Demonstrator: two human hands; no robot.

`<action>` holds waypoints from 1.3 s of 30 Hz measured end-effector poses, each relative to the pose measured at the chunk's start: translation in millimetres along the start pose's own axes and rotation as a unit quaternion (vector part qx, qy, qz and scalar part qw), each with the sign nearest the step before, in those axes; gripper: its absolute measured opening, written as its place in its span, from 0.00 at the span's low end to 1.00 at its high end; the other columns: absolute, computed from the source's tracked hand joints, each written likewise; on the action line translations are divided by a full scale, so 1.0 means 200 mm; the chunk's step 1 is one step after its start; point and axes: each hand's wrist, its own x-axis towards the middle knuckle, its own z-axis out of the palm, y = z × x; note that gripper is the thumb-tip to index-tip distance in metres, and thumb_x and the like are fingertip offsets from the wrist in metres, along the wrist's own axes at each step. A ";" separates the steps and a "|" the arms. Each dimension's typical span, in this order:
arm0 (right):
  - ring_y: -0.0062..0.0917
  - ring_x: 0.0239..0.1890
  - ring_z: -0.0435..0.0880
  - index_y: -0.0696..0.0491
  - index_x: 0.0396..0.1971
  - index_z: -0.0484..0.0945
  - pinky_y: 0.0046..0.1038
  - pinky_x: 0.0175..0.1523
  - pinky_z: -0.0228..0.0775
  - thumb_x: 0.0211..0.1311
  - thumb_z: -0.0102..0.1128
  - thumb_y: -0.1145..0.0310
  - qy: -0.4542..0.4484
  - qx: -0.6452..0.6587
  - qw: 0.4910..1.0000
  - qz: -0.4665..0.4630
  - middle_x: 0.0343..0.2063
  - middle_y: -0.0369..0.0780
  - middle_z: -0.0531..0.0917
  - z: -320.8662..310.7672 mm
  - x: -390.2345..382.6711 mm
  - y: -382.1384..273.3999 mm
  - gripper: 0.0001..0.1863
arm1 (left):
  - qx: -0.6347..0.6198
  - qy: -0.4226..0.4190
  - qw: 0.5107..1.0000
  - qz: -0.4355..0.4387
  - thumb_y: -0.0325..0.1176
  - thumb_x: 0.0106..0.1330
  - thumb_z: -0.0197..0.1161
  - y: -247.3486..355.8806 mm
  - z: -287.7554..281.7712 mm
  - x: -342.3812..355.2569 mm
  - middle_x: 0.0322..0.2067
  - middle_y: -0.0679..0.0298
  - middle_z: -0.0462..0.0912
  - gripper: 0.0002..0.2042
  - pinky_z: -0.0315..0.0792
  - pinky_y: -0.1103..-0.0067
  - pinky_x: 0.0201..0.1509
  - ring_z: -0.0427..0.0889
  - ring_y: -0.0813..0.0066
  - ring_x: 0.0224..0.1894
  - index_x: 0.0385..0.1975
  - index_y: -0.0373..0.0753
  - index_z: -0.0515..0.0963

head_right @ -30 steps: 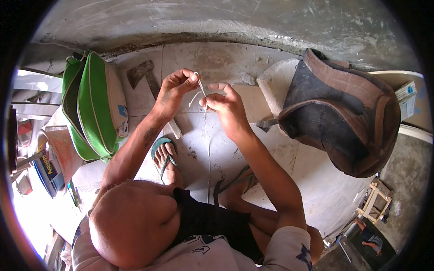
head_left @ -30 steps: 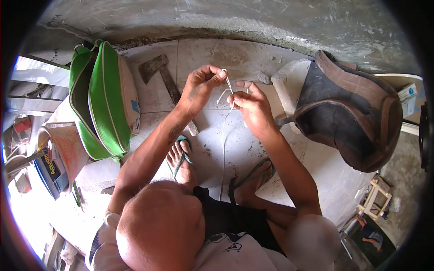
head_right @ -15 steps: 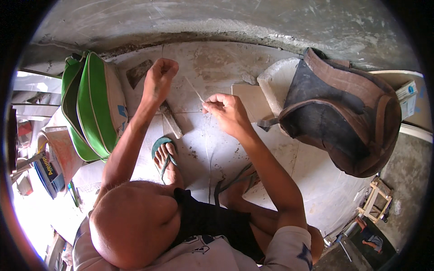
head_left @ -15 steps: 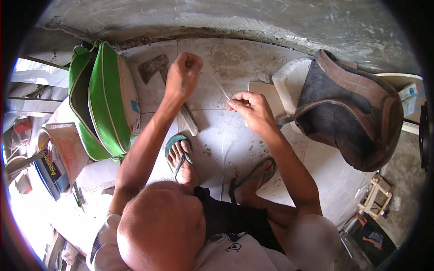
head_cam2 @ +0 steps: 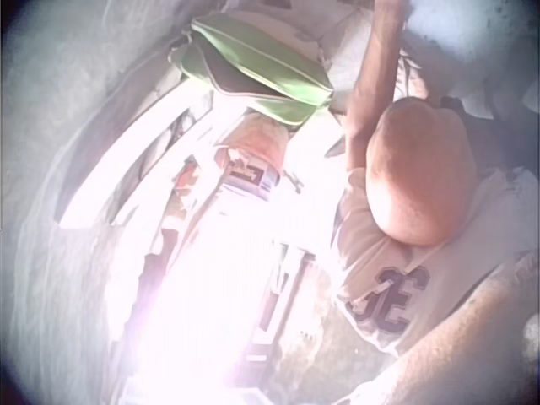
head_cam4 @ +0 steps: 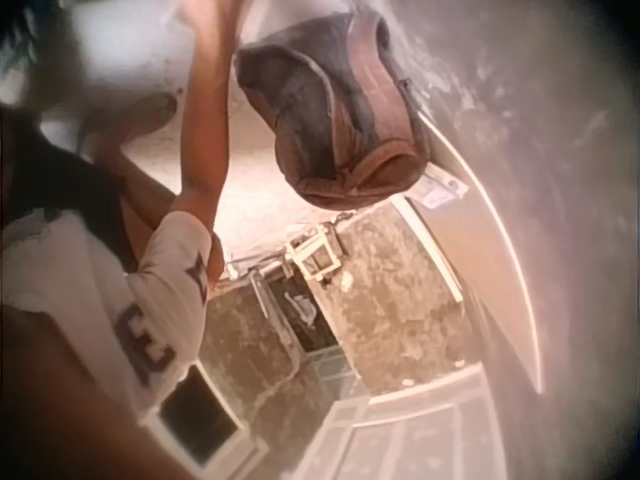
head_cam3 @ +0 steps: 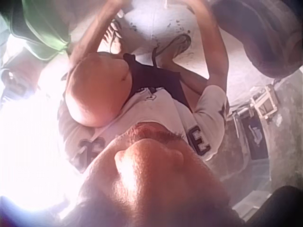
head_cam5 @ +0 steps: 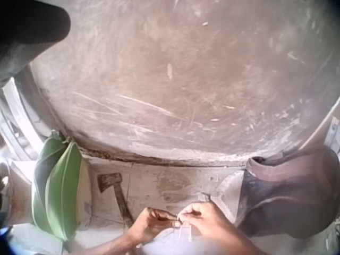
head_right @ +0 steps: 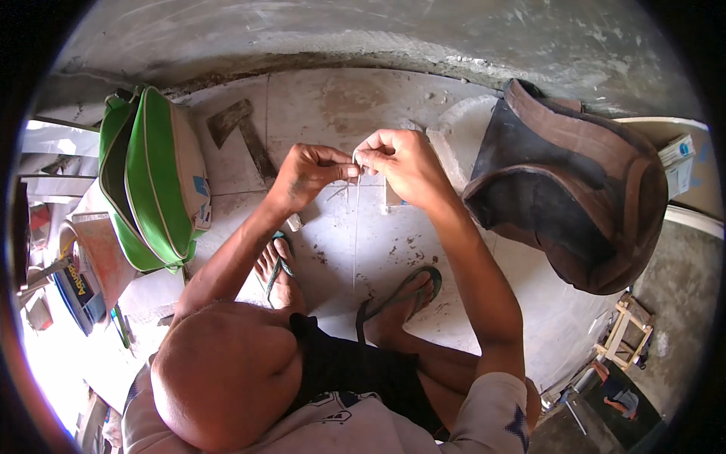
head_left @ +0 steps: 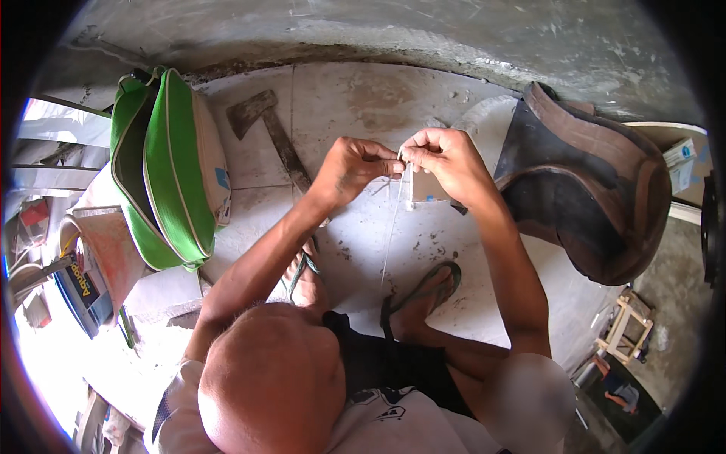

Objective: The person chips at a concrete wall with a hatchet and then works on a joint along the floor with their hands and a small piece of material.

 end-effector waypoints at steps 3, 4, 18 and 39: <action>0.15 0.26 0.75 0.62 0.31 0.80 0.20 0.33 0.68 0.62 0.59 0.74 0.023 0.054 0.998 -0.012 0.23 0.34 0.81 0.04 0.00 -0.01 0.06 | -0.051 0.048 0.998 0.003 0.29 0.59 0.69 -0.06 0.07 -0.02 0.27 0.60 0.85 0.09 0.76 0.81 0.38 0.81 0.80 0.31 0.33 0.30 0.84; 0.15 0.27 0.76 0.62 0.32 0.80 0.20 0.34 0.69 0.61 0.59 0.75 0.039 0.082 0.996 0.008 0.24 0.35 0.81 0.04 -0.01 -0.02 0.05 | -0.065 0.025 0.998 -0.006 0.31 0.60 0.69 -0.05 0.08 -0.03 0.29 0.61 0.85 0.09 0.76 0.80 0.39 0.81 0.79 0.32 0.32 0.30 0.84; 0.16 0.33 0.79 0.62 0.35 0.83 0.19 0.42 0.71 0.60 0.65 0.71 0.042 0.154 0.981 0.114 0.27 0.36 0.83 0.12 -0.09 0.09 0.09 | 0.124 0.079 0.989 -0.012 0.37 0.64 0.65 0.01 0.03 -0.06 0.31 0.62 0.85 0.11 0.73 0.79 0.43 0.81 0.78 0.34 0.33 0.33 0.81; 0.20 0.32 0.83 0.64 0.30 0.82 0.21 0.40 0.74 0.57 0.64 0.75 0.091 0.174 0.980 0.037 0.26 0.40 0.85 0.24 -0.07 0.17 0.06 | 0.444 0.084 0.870 0.197 0.33 0.53 0.68 0.02 0.02 -0.10 0.21 0.54 0.80 0.07 0.73 0.64 0.37 0.79 0.52 0.28 0.24 0.36 0.81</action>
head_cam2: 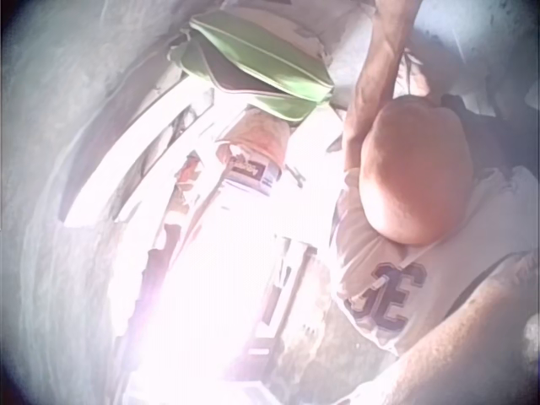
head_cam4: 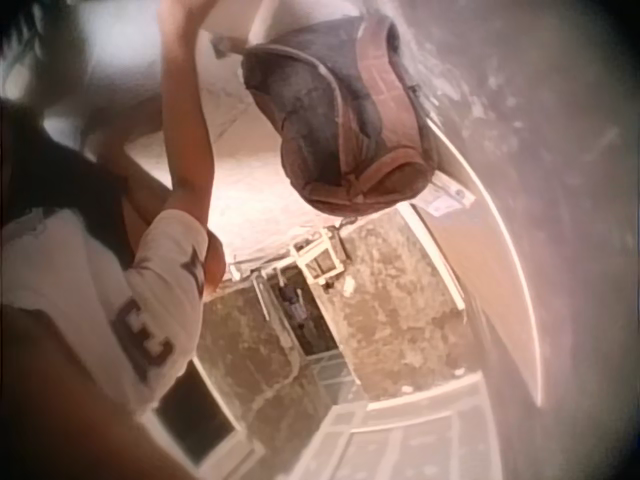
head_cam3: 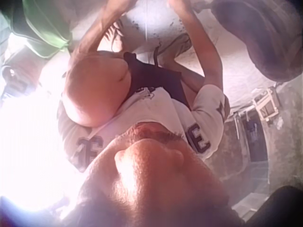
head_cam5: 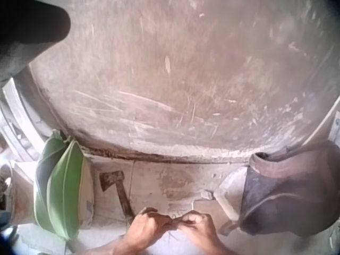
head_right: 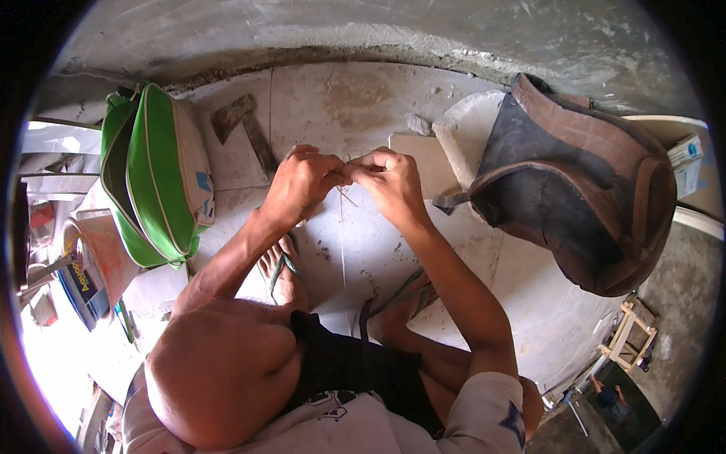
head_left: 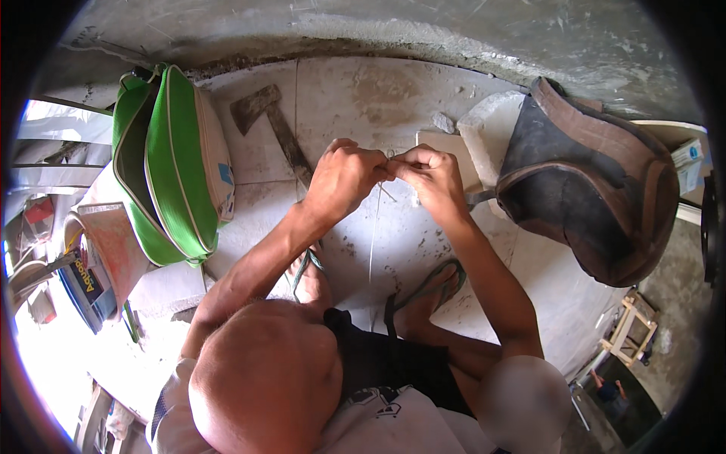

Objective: The person chips at a concrete wall with a hatchet and then works on a joint along the floor with their hands and a small piece of material.

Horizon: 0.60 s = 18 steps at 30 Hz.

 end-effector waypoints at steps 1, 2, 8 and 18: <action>0.19 0.32 0.82 0.64 0.30 0.82 0.21 0.40 0.74 0.58 0.64 0.75 0.009 -0.027 1.000 -0.003 0.26 0.39 0.85 0.00 0.00 0.01 0.06 | 0.000 -0.004 1.000 -0.005 0.33 0.53 0.68 0.00 -0.01 0.01 0.21 0.54 0.80 0.07 0.73 0.64 0.35 0.79 0.52 0.27 0.24 0.36 0.81; 0.19 0.32 0.82 0.64 0.30 0.82 0.21 0.40 0.74 0.58 0.64 0.75 0.009 -0.027 1.000 -0.003 0.26 0.39 0.85 0.01 0.00 0.02 0.06 | 0.000 -0.004 1.000 -0.004 0.33 0.53 0.68 0.01 -0.01 0.01 0.21 0.54 0.80 0.07 0.73 0.64 0.35 0.79 0.52 0.27 0.24 0.36 0.81; 0.17 0.30 0.79 0.62 0.31 0.82 0.20 0.40 0.71 0.59 0.64 0.72 0.069 0.089 0.993 -0.020 0.27 0.37 0.83 0.06 0.00 0.06 0.07 | -0.124 -0.049 0.976 -0.169 0.32 0.58 0.66 0.06 -0.02 0.01 0.26 0.53 0.83 0.07 0.74 0.73 0.39 0.83 0.60 0.30 0.32 0.36 0.83; 0.19 0.40 0.76 0.59 0.44 0.78 0.24 0.45 0.70 0.57 0.64 0.77 -0.012 0.219 0.975 -0.040 0.40 0.40 0.78 -0.03 -0.05 -0.03 0.14 | -0.391 -0.121 0.883 -0.231 0.34 0.65 0.64 0.02 -0.07 -0.01 0.29 0.66 0.82 0.09 0.70 0.81 0.42 0.77 0.81 0.34 0.34 0.33 0.81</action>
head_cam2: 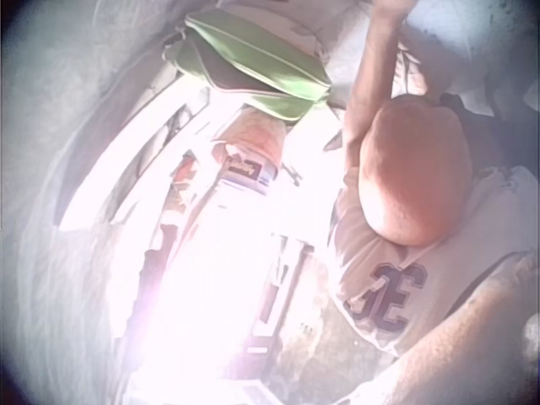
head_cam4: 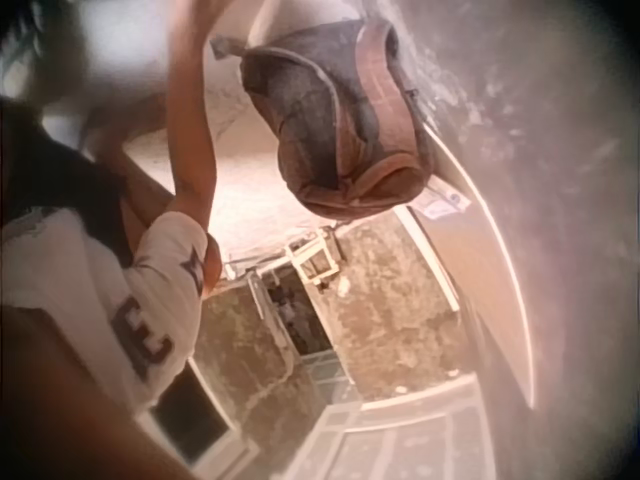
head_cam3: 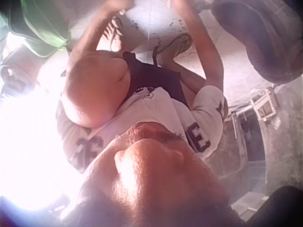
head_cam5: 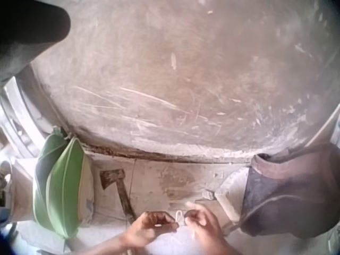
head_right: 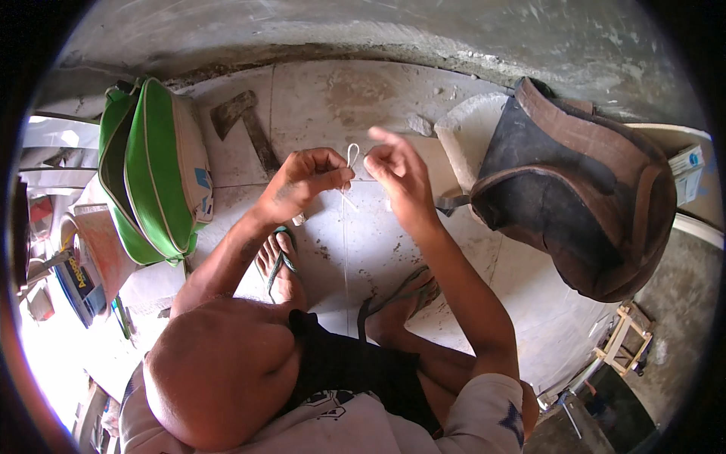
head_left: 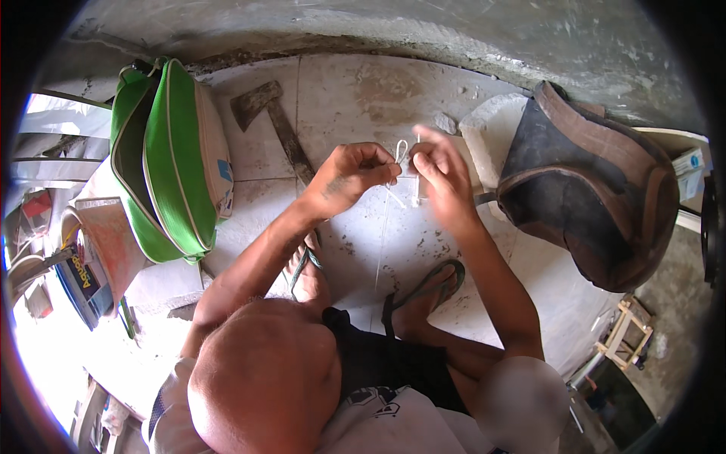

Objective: The person chips at a concrete wall with a hatchet and then works on a joint along the floor with their hands and a small piece of material.

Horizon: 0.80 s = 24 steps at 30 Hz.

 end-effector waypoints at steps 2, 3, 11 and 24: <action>0.21 0.41 0.77 0.57 0.46 0.78 0.25 0.46 0.71 0.55 0.65 0.78 0.016 -0.109 0.991 -0.083 0.42 0.41 0.77 -0.04 0.00 -0.05 0.17 | -0.035 -0.025 0.999 -0.007 0.34 0.65 0.63 0.01 -0.03 0.00 0.29 0.66 0.82 0.09 0.69 0.82 0.43 0.77 0.81 0.35 0.34 0.33 0.80; 0.24 0.40 0.78 0.55 0.47 0.78 0.26 0.46 0.72 0.52 0.65 0.80 -0.008 -0.296 0.928 -0.226 0.41 0.41 0.76 -0.08 0.01 -0.07 0.19 | -0.049 -0.059 0.997 -0.012 0.34 0.65 0.63 0.03 -0.04 0.01 0.29 0.66 0.81 0.10 0.69 0.81 0.44 0.76 0.81 0.35 0.34 0.33 0.79; 0.28 0.39 0.79 0.51 0.35 0.83 0.28 0.42 0.74 0.42 0.68 0.80 -0.121 -0.520 0.713 -0.455 0.38 0.39 0.76 -0.03 0.05 -0.16 0.16 | -0.038 -0.136 0.989 -0.036 0.38 0.64 0.65 0.06 -0.06 -0.03 0.29 0.67 0.82 0.12 0.68 0.81 0.42 0.75 0.82 0.34 0.33 0.32 0.80; 0.16 0.31 0.75 0.60 0.30 0.82 0.19 0.41 0.67 0.56 0.65 0.66 -0.071 -0.148 0.972 0.169 0.26 0.35 0.82 0.03 -0.03 -0.16 0.11 | 0.344 0.034 0.918 0.194 0.30 0.59 0.64 0.19 -0.07 -0.07 0.28 0.63 0.81 0.04 0.68 0.71 0.43 0.77 0.64 0.34 0.30 0.38 0.81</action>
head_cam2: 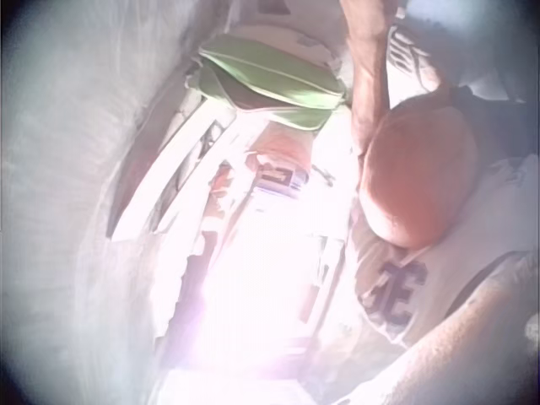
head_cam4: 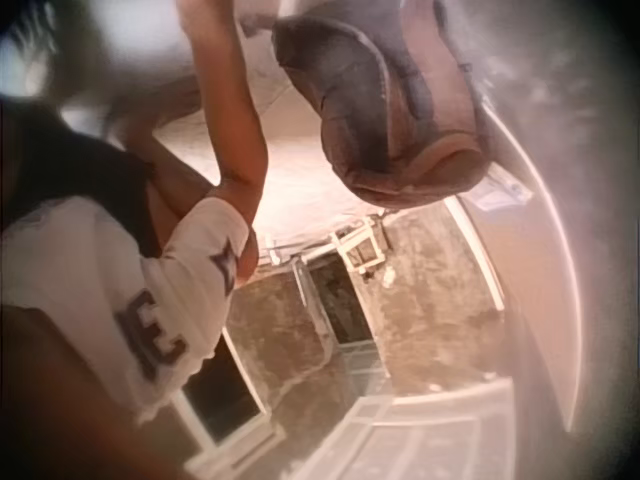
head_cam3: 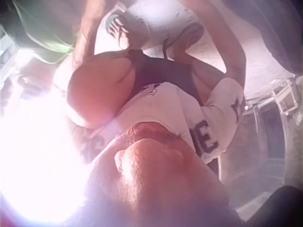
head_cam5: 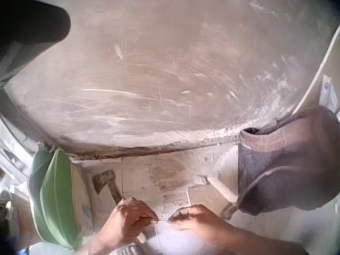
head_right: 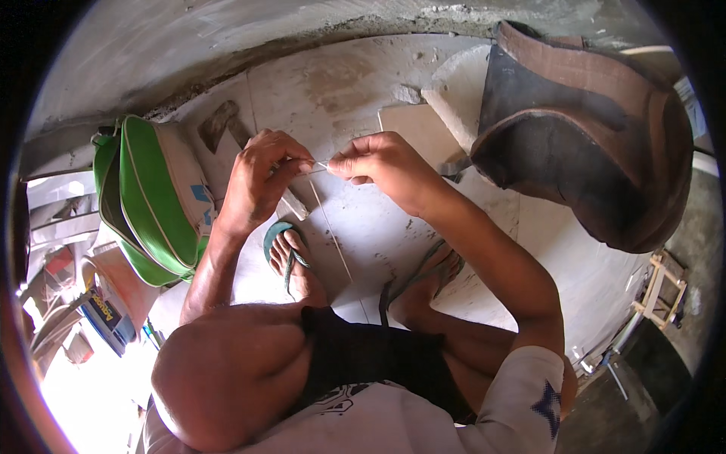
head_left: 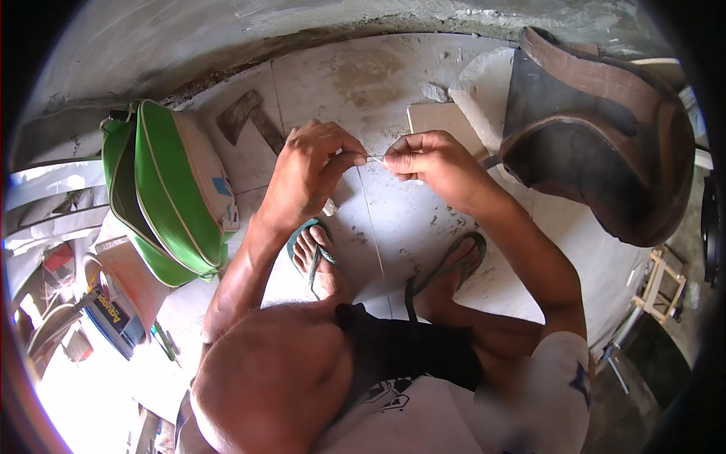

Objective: The person chips at a concrete wall with a hatchet and then works on a joint along the floor with their hands and a small piece of material.

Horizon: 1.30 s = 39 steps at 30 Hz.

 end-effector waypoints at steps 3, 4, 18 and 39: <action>0.16 0.31 0.75 0.59 0.31 0.83 0.18 0.41 0.66 0.56 0.65 0.66 0.002 0.077 0.997 0.027 0.26 0.35 0.81 0.00 -0.02 0.00 0.11 | 0.020 0.018 0.999 0.044 0.26 0.58 0.65 -0.02 0.01 0.00 0.28 0.63 0.81 0.03 0.69 0.73 0.41 0.77 0.67 0.34 0.30 0.37 0.81; 0.16 0.32 0.75 0.59 0.32 0.82 0.19 0.43 0.66 0.57 0.63 0.67 -0.002 0.056 0.998 0.022 0.27 0.35 0.81 0.00 -0.02 -0.02 0.10 | 0.021 0.032 0.996 0.074 0.24 0.57 0.66 -0.02 0.01 -0.01 0.28 0.62 0.81 0.04 0.70 0.75 0.39 0.78 0.70 0.33 0.31 0.35 0.80; 0.15 0.32 0.75 0.54 0.30 0.83 0.22 0.42 0.66 0.59 0.61 0.61 -0.034 0.188 0.968 0.163 0.28 0.32 0.82 0.06 -0.05 0.01 0.12 | -0.305 0.001 0.948 -0.087 0.24 0.65 0.61 -0.11 0.11 -0.05 0.33 0.66 0.78 0.02 0.68 0.83 0.42 0.74 0.81 0.37 0.35 0.34 0.77; 0.26 0.28 0.78 0.59 0.28 0.80 0.27 0.35 0.70 0.51 0.68 0.74 0.249 -0.176 0.919 -0.251 0.24 0.39 0.77 0.23 -0.03 0.11 0.06 | -0.374 0.107 0.900 -0.197 0.28 0.65 0.63 -0.04 0.16 -0.10 0.31 0.68 0.81 0.05 0.70 0.85 0.40 0.75 0.85 0.34 0.37 0.33 0.80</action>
